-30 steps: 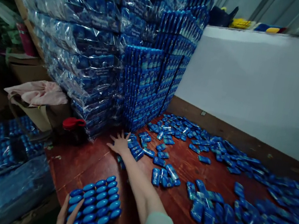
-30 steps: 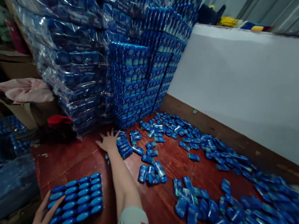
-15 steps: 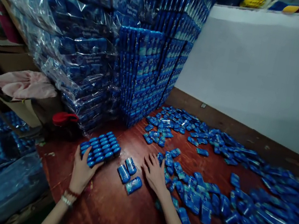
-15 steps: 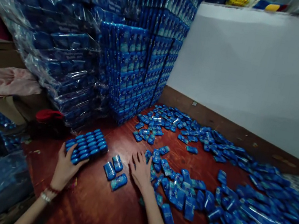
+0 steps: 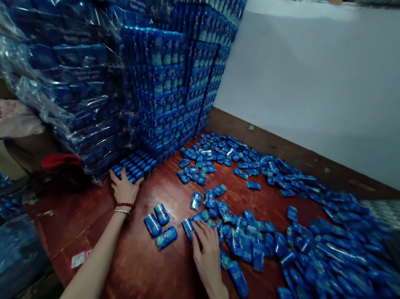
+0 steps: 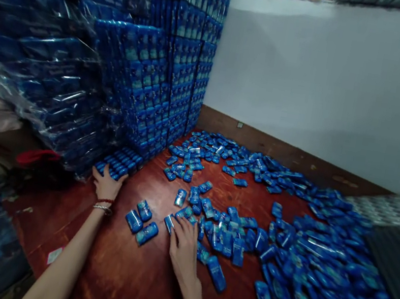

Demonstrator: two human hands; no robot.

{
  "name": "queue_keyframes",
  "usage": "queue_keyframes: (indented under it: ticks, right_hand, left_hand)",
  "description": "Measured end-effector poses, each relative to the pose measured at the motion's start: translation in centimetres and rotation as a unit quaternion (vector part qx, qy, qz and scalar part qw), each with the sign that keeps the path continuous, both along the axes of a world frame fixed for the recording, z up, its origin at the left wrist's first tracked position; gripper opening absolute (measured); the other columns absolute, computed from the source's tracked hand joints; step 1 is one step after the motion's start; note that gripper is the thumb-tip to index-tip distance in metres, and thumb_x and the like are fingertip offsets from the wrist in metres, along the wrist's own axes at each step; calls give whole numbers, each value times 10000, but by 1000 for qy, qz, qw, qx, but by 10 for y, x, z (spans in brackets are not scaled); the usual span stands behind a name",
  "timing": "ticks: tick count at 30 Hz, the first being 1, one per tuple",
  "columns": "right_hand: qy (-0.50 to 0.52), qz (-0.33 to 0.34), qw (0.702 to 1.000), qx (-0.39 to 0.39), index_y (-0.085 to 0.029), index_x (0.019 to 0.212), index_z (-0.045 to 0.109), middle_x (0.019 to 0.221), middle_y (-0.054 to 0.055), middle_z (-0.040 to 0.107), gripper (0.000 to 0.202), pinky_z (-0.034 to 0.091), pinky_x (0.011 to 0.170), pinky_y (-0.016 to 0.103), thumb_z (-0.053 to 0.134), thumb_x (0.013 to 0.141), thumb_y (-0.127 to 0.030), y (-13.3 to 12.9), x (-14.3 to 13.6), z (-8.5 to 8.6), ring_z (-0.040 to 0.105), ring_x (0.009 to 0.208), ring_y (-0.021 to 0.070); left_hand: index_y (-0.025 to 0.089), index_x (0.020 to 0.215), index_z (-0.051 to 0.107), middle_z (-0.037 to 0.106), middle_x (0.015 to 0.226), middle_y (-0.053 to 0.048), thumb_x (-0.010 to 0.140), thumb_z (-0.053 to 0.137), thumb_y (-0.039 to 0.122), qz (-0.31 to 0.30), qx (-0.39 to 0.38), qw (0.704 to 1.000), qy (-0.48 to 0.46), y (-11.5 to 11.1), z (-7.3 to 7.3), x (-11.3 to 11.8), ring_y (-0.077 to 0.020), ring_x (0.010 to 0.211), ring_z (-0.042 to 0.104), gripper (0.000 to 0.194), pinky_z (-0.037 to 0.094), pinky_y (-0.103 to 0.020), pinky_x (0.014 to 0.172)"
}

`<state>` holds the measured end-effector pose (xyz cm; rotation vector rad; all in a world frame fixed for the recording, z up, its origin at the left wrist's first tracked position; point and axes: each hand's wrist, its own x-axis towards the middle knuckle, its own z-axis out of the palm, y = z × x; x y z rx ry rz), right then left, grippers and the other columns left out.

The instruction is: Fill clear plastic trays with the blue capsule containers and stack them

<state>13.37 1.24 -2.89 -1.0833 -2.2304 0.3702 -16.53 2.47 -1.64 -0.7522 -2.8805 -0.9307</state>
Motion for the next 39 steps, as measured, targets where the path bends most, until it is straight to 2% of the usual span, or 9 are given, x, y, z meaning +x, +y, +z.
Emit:
queue_keyframes:
  ticks: [7,12,17,21,23,27,30,34,39]
  right_hand:
    - [-40,34,998,18,-304,1193,590,1226,30,605,317,333,1059,483,454,907,-312,4,-11,-15,502,1186,234]
    - [-82,169,961,202,-383,1351,402,1359,25,502,554,431,956,469,576,830,-450,-2,-63,-57,521,1182,281]
    - [-68,158,939,298,-405,1350,382,1236,-7,609,493,469,906,366,530,884,-336,29,-87,-94,601,1084,205]
    - [-111,191,959,179,-383,1377,358,1332,40,527,617,437,954,404,605,815,-439,25,-53,-71,524,1186,258]
    - [-127,196,969,77,-382,1369,377,1398,34,456,607,371,1016,478,598,810,-467,12,-37,-48,422,1276,289]
    - [-93,131,984,-75,-351,1238,547,1324,8,539,341,232,1093,541,395,936,-391,1,-41,-7,409,1288,231]
    - [-60,98,989,-97,-293,1213,581,1290,41,562,339,224,1101,536,392,936,-347,10,-62,11,440,1257,228]
    - [-34,96,992,-72,-283,1237,567,1300,46,554,351,251,1094,523,416,921,-290,17,-79,14,440,1257,238]
    - [-12,86,996,3,-329,1176,607,1209,13,624,318,372,1028,466,461,898,-273,2,-57,-17,549,1151,227]
  left_hand:
    - [192,1402,319,152,1473,-234,767,557,577,-7,-10,1000,4,0,-4,-10,-447,1115,498,780,476,-519,827]
    - [104,1461,156,136,1488,-265,762,551,582,12,41,992,119,-2,-13,-1,-466,1233,379,934,369,-582,959]
    - [214,1447,240,171,1524,-134,812,504,487,-92,110,975,167,-17,-32,19,-356,1340,287,740,205,-556,1088]
    - [140,1438,260,209,1498,-199,776,567,502,-28,193,975,-108,-23,-17,-1,-370,1367,228,814,214,-549,1090]
    - [108,1420,286,311,1459,-194,802,581,412,1,301,911,-283,-20,-5,-19,-289,1365,278,750,266,-424,1107]
    - [121,1244,514,613,1176,-159,806,614,354,33,304,858,-412,-9,4,-42,-257,1110,585,506,488,-384,924]
    - [137,1117,601,685,1002,-129,778,661,350,36,312,820,-478,-3,6,-43,-240,939,665,404,541,-379,825]
    - [112,1001,643,704,866,-119,710,733,290,46,341,787,-511,1,12,-35,-228,806,692,353,571,-357,757]
    - [84,1011,629,703,885,-128,714,710,259,73,377,766,-515,-1,18,-20,-240,825,691,353,578,-371,757]
